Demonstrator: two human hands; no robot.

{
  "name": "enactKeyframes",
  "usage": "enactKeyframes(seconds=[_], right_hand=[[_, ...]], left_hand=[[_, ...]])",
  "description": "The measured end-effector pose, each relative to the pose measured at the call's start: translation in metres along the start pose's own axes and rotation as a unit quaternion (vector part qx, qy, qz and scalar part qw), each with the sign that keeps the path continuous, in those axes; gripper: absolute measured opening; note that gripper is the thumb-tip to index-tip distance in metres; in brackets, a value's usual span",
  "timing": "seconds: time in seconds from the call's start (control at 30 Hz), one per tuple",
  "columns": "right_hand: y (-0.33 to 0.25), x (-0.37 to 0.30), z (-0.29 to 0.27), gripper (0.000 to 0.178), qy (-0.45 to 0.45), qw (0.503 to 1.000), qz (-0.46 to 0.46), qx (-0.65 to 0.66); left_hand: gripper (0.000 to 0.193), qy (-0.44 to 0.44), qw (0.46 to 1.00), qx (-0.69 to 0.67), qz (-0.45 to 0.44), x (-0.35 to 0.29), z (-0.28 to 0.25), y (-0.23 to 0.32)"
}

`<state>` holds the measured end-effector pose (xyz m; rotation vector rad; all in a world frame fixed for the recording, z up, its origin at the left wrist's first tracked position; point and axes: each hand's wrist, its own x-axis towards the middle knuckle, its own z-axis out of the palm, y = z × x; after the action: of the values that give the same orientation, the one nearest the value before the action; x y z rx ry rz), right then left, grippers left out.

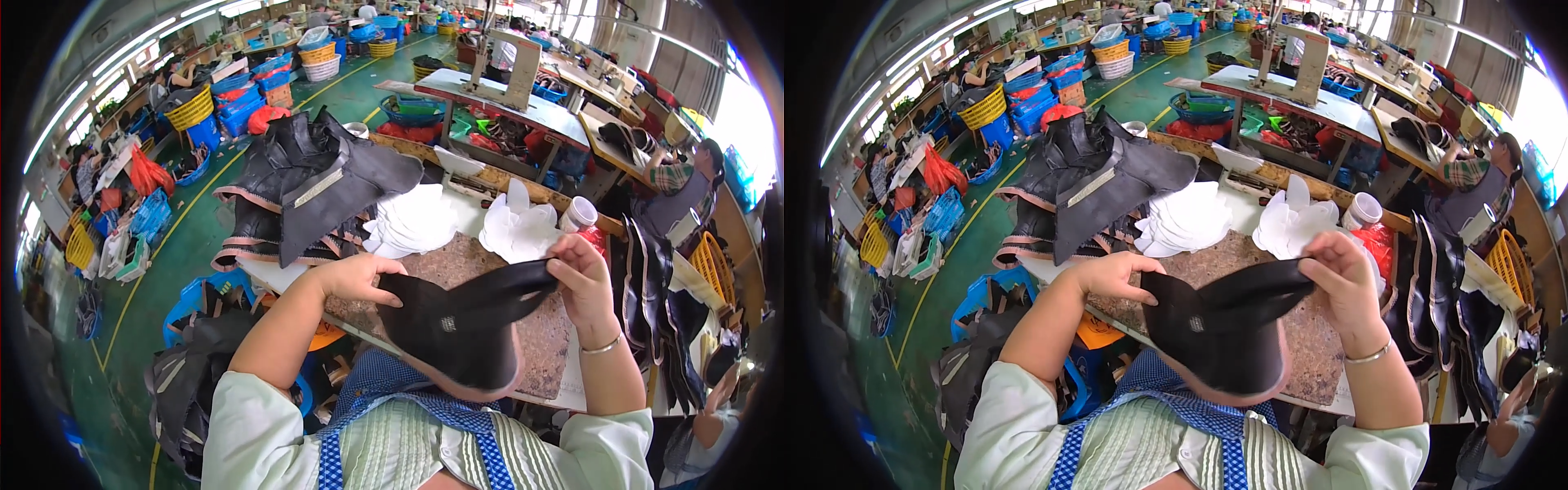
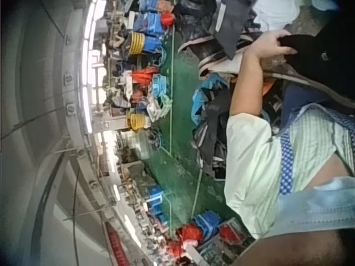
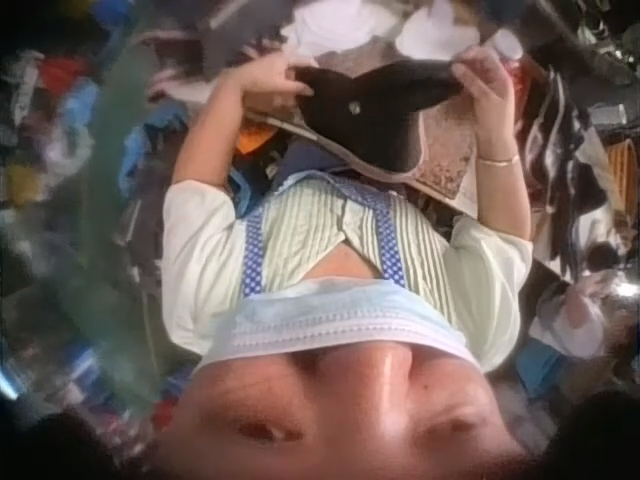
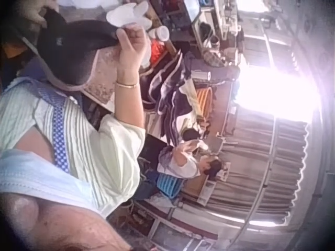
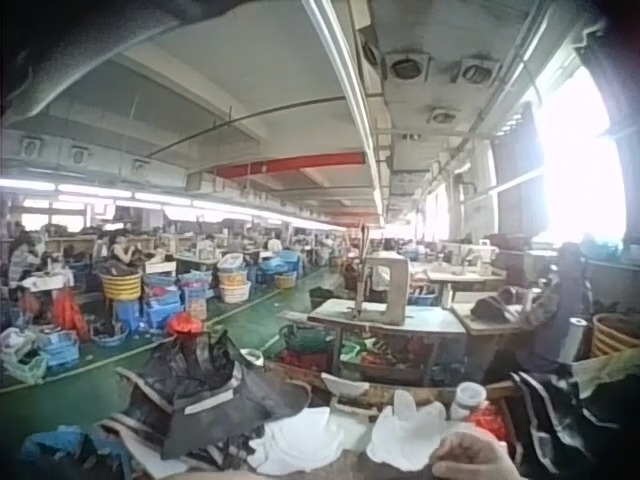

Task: Manually inserting and positioning lining materials inside shoe upper components.

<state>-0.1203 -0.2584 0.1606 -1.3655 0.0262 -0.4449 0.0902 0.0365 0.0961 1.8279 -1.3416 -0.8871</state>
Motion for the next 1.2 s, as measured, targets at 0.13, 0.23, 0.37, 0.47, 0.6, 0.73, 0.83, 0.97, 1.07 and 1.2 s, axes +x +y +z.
enactKeyframes(seconds=[0.13, 0.23, 0.37, 0.47, 0.6, 0.73, 0.83, 0.97, 1.07, 1.2], right_hand=[[0.013, -0.006, -0.02, 0.025, 0.128, 0.989, -0.009, 0.068], [0.022, -0.002, -0.022, 0.017, 0.168, 0.984, 0.003, 0.06], [-0.011, -0.006, -0.019, 0.015, 0.142, 0.988, -0.042, -0.037], [-0.046, -0.019, -0.011, 0.016, 0.104, 0.97, -0.135, -0.174], [-0.059, -0.007, 0.006, 0.011, 0.16, 0.923, -0.152, -0.314], [0.014, 0.037, -0.016, 0.016, 0.085, 0.904, 0.077, -0.412], [0.115, 0.032, -0.037, 0.014, 0.134, 0.926, 0.21, -0.282], [0.134, 0.012, -0.034, 0.013, 0.129, 0.939, 0.286, -0.143], [0.144, 0.001, -0.04, 0.014, 0.147, 0.924, 0.306, -0.178], [0.134, -0.009, -0.036, 0.012, 0.107, 0.954, 0.244, -0.138]], left_hand=[[0.027, 0.146, 0.951, -0.271, 0.017, -0.014, 0.023, -0.007], [0.026, 0.287, 0.904, -0.314, 0.043, -0.016, 0.042, 0.005], [0.018, 0.328, 0.868, -0.357, 0.105, -0.03, 0.055, 0.022], [0.014, 0.298, 0.835, -0.448, 0.118, -0.027, 0.055, 0.026], [0.018, 0.141, 0.808, -0.565, 0.085, -0.017, 0.035, 0.018], [0.019, 0.123, 0.986, -0.08, -0.079, 0.038, -0.014, -0.031], [0.037, 0.488, 0.864, 0.102, -0.07, 0.09, -0.063, -0.107], [0.045, 0.66, 0.718, -0.187, -0.118, 0.121, -0.145, -0.106], [0.034, 0.612, 0.712, -0.251, -0.236, 0.122, -0.181, -0.135], [0.022, 0.594, 0.699, -0.259, -0.302, 0.129, -0.199, -0.145]])
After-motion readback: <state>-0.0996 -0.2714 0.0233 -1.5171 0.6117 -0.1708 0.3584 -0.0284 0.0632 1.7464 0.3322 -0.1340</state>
